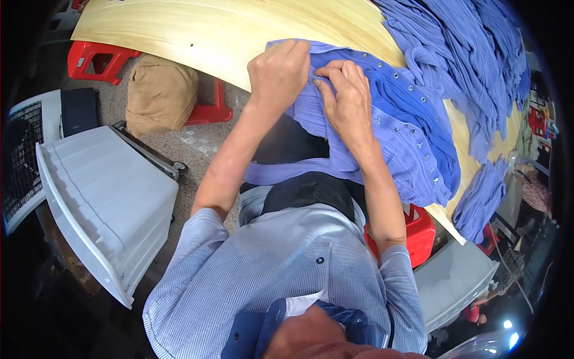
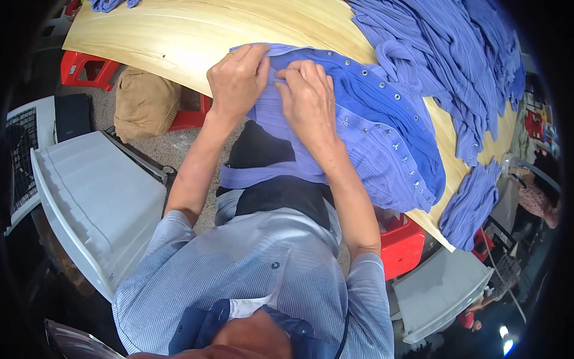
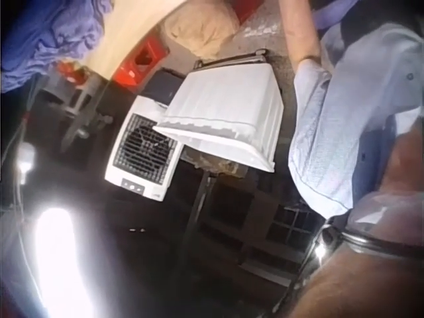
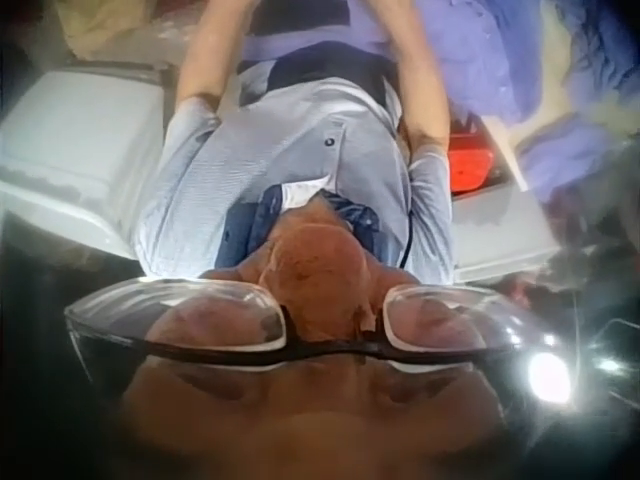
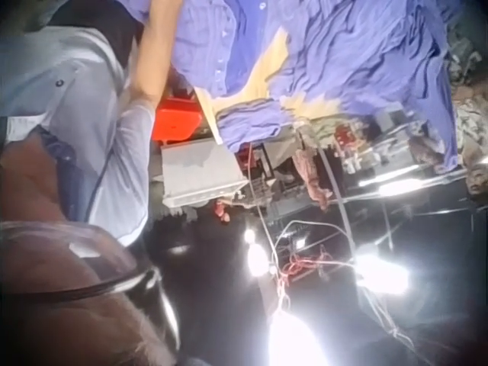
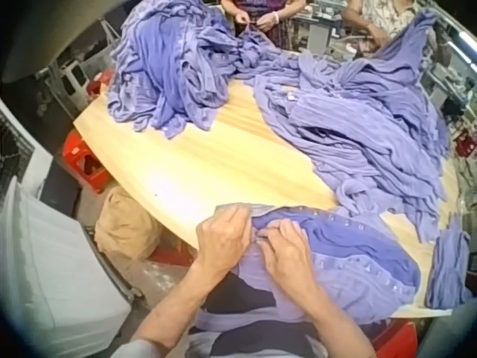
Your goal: Fastening small metal snaps along the seam of blue pleated garments on a wooden work table.
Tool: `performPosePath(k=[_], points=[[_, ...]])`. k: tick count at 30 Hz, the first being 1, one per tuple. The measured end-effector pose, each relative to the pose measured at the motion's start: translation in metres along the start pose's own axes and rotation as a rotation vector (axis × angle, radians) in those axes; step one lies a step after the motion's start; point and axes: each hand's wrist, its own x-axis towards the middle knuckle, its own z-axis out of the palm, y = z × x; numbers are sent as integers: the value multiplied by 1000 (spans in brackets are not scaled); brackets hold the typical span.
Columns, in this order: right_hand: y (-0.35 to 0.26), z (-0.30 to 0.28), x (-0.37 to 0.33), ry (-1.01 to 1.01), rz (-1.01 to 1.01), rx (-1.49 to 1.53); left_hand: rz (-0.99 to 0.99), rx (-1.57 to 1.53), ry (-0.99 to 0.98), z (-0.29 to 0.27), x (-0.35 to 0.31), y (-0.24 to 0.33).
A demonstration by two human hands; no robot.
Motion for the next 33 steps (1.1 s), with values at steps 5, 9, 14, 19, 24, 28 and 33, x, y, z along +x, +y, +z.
performPosePath(k=[5, 9, 14, 19, 24, 28, 33], points=[[2, 4, 6, 54, 63, 76, 88, -85, -37, -5, -1, 0], [-2, 5, 18, 79, 148, 94, 118, -209, -46, -6, 1, -5], [2, 5, 24, 90, 236, 209, 73, -257, -44, -3, 0, -6], [7, -2, 32, 10, 210, 142, 31, -319, -50, -3, 2, -6], [16, 2, 34, 5, 39, 80, -16, -422, -68, -2, 4, -9], [16, 2, 32, 24, 16, 63, -14, -405, -99, -4, 4, -10], [20, 7, 30, 92, -49, 48, -14, -441, -102, -1, 5, -11]])
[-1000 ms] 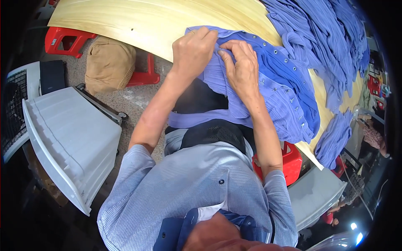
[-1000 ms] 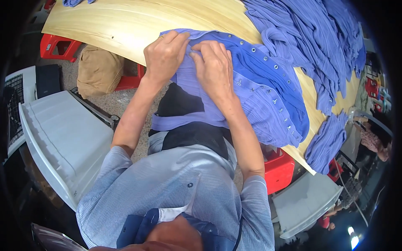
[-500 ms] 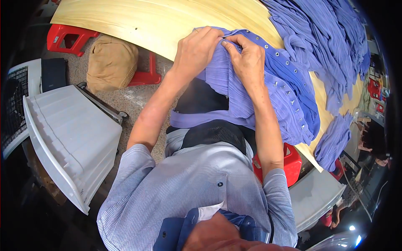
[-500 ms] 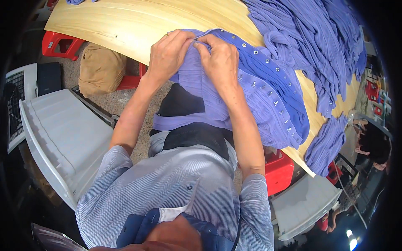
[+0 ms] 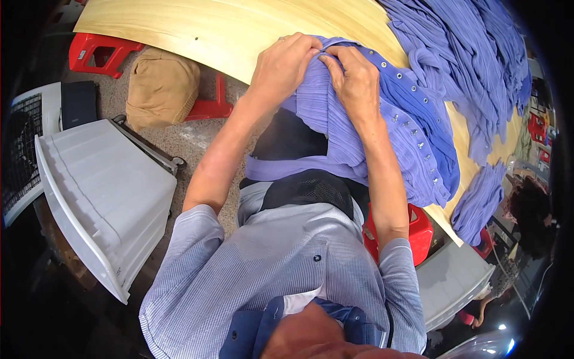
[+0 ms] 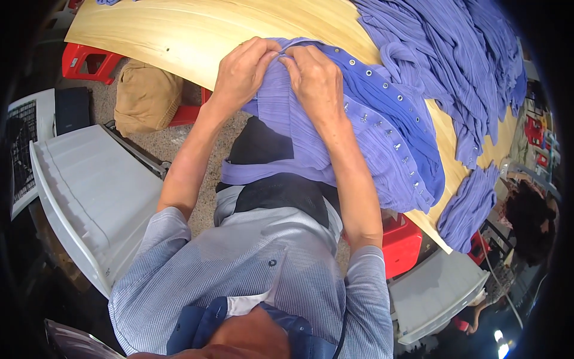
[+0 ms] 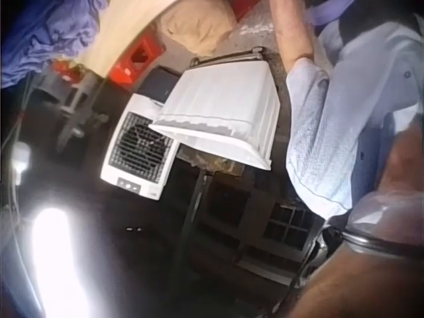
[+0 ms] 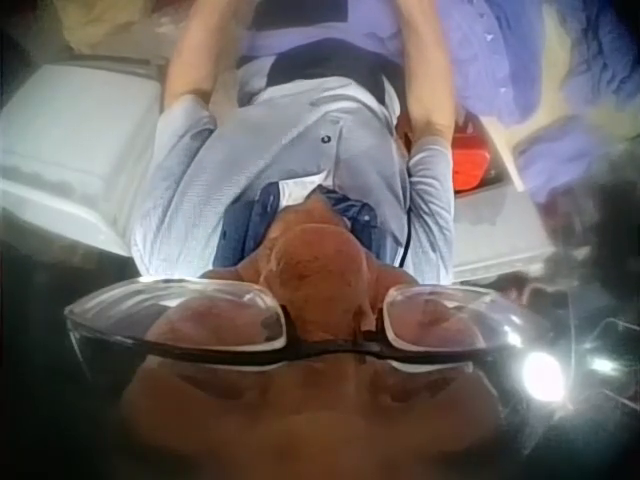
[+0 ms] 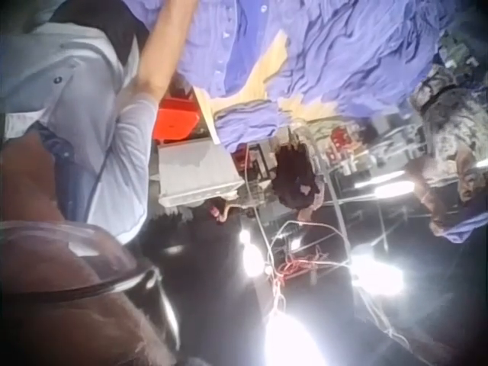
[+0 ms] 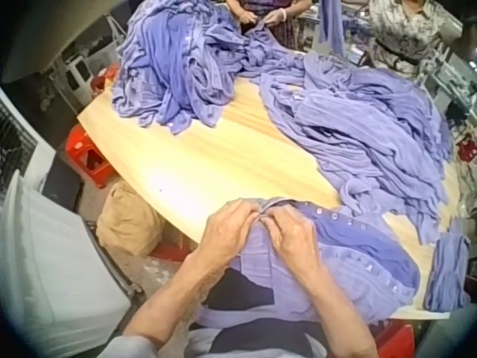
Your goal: Fastening small metal snaps along the seam of blue pleated garments on a wooden work table.
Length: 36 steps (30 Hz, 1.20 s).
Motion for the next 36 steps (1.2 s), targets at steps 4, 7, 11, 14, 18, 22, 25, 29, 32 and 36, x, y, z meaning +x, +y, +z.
performPosePath(k=[4, 7, 11, 14, 18, 22, 25, 29, 32, 36], points=[[-1, 0, 1, -1, -3, -5, -5, -24, 0, -1, -1, -2], [-1, -2, 3, -26, -11, -17, -20, -30, 0, -1, -2, -2], [6, 1, 1, 63, -175, -55, 4, -40, 3, -2, -2, -4], [7, 2, 0, 148, -199, -67, 41, -46, -1, -4, -2, -2], [10, -1, 1, 160, -248, -98, 38, -88, -33, -5, -3, -2], [7, -9, 4, 126, -324, -182, 53, -63, -100, -10, 2, 8], [4, -17, 0, 101, -309, -153, 130, 76, -129, -14, 3, 9], [12, -31, -15, 11, -130, 4, 325, 351, -175, -34, 3, -17], [21, -27, -24, 6, -130, 29, 334, 498, -240, -52, 0, -11], [13, -25, -24, 15, -164, -7, 343, 600, -406, -58, -4, 12]])
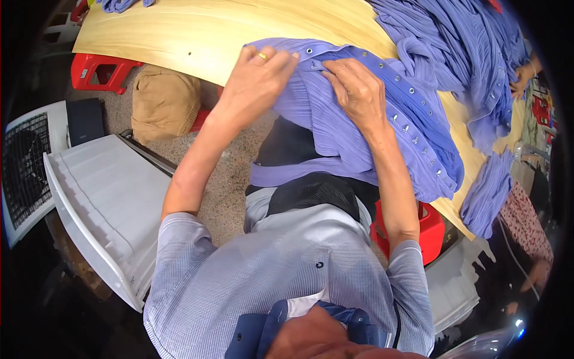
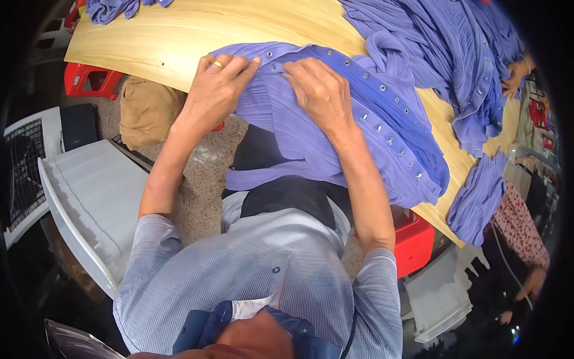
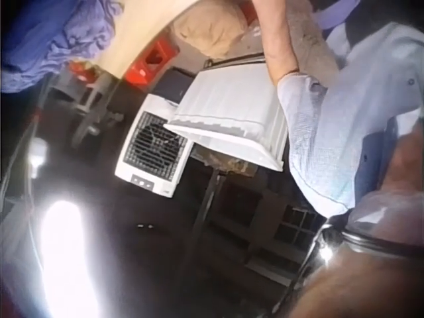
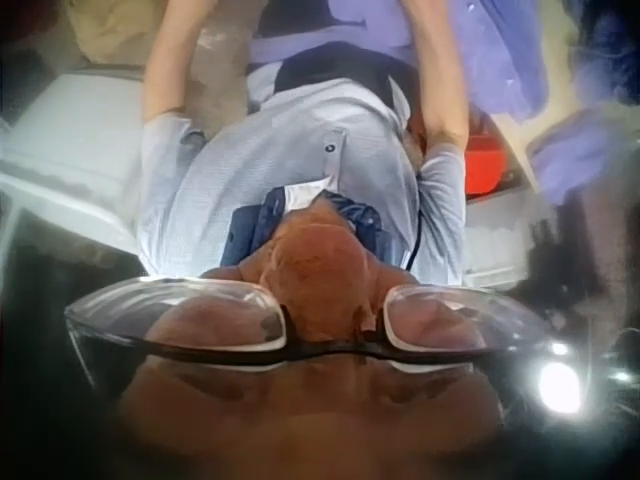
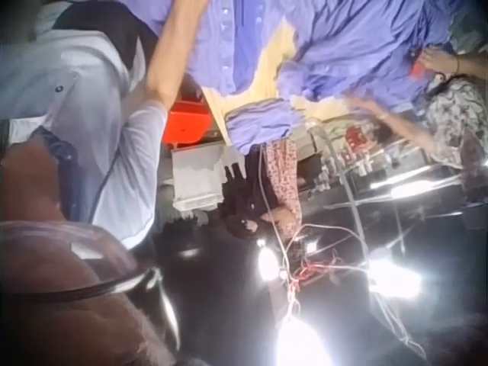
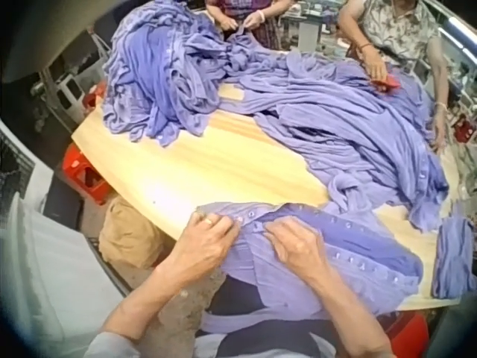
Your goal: Fastening small metal snaps along the seam of blue pleated garments on a wooden work table.
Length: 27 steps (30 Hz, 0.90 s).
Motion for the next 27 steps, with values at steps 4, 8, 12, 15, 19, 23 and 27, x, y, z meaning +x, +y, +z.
performPosePath(k=[4, 8, 12, 15, 19, 23, 27], points=[[-4, -7, 12, 1, -119, -169, -26, -63, -42, -12, 17, 9], [-4, 9, 14, -23, -125, -142, -108, -37, -43, -6, 34, 16], [-3, 19, 10, -24, -60, -72, -216, -5, 50, 9, 37, 25], [-3, 19, 12, -21, 0, -12, -292, -176, 148, 17, 37, 23], [-3, 15, 15, -36, 106, 67, -394, -342, 276, 25, 44, 24], [-1, 14, 22, -72, 200, 50, -408, -377, 386, 38, 45, 23], [1, 16, 25, -46, 149, 20, -445, -520, 369, 48, 39, 16]])
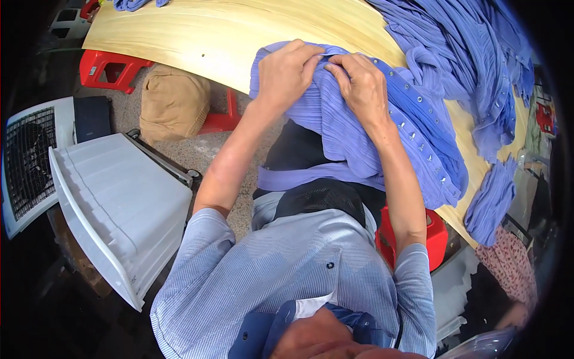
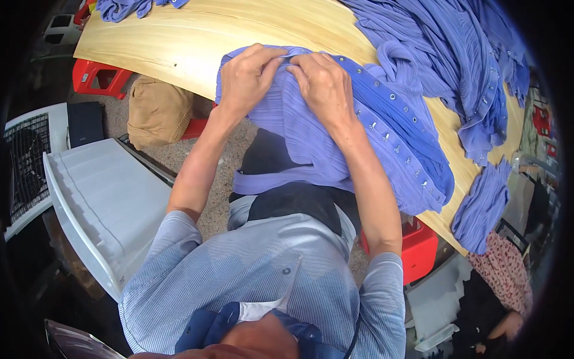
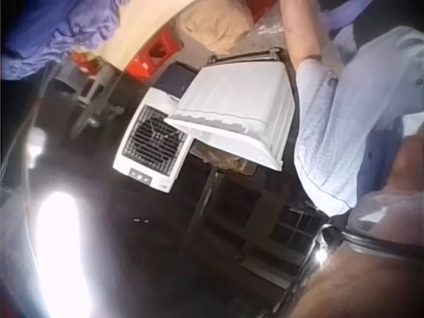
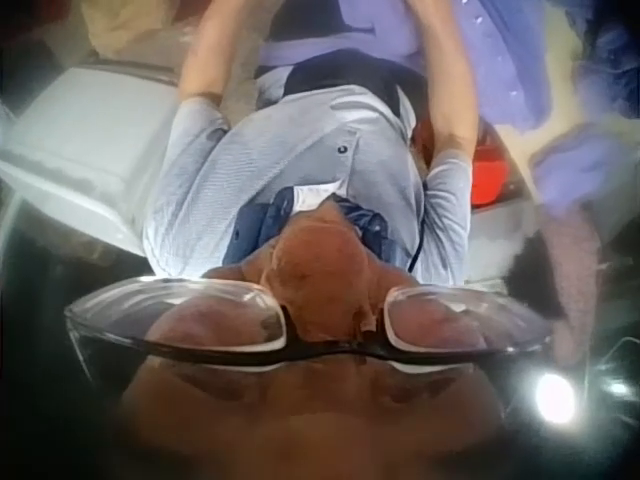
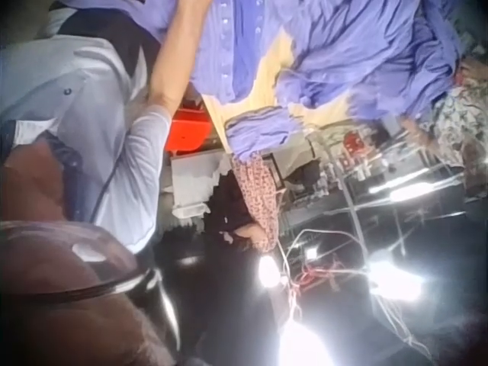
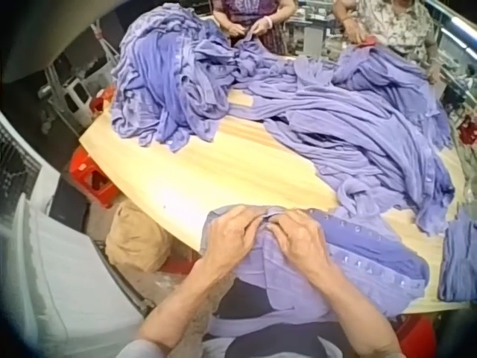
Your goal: Fastening small metal snaps along the seam of blue pleated garments on a wooden work table.
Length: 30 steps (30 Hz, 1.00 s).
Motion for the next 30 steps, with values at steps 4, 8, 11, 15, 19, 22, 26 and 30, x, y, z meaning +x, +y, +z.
performPosePath(k=[4, 8, 11, 15, 19, 22, 26, 30], points=[[0, 1, 7, 3, -50, -51, 97, -21, -51, -3, 1, 0], [-1, -6, 14, -116, 141, 105, 135, -29, -71, -4, -1, -3], [-2, -17, 24, -250, 278, 164, 132, -80, -67, -3, -1, -4], [4, -15, 27, -261, 307, 186, 124, -94, -69, -2, -1, -4], [11, -10, 23, -133, -3, 34, 145, -57, -87, 0, -1, -7], [18, -7, 21, -46, -206, -51, 162, -45, -104, -1, 0, -4], [16, -12, 22, -92, -255, -44, 173, -39, -143, -3, 0, -4], [18, -9, 24, -89, -125, 49, 131, -95, -150, -4, 1, -6]])
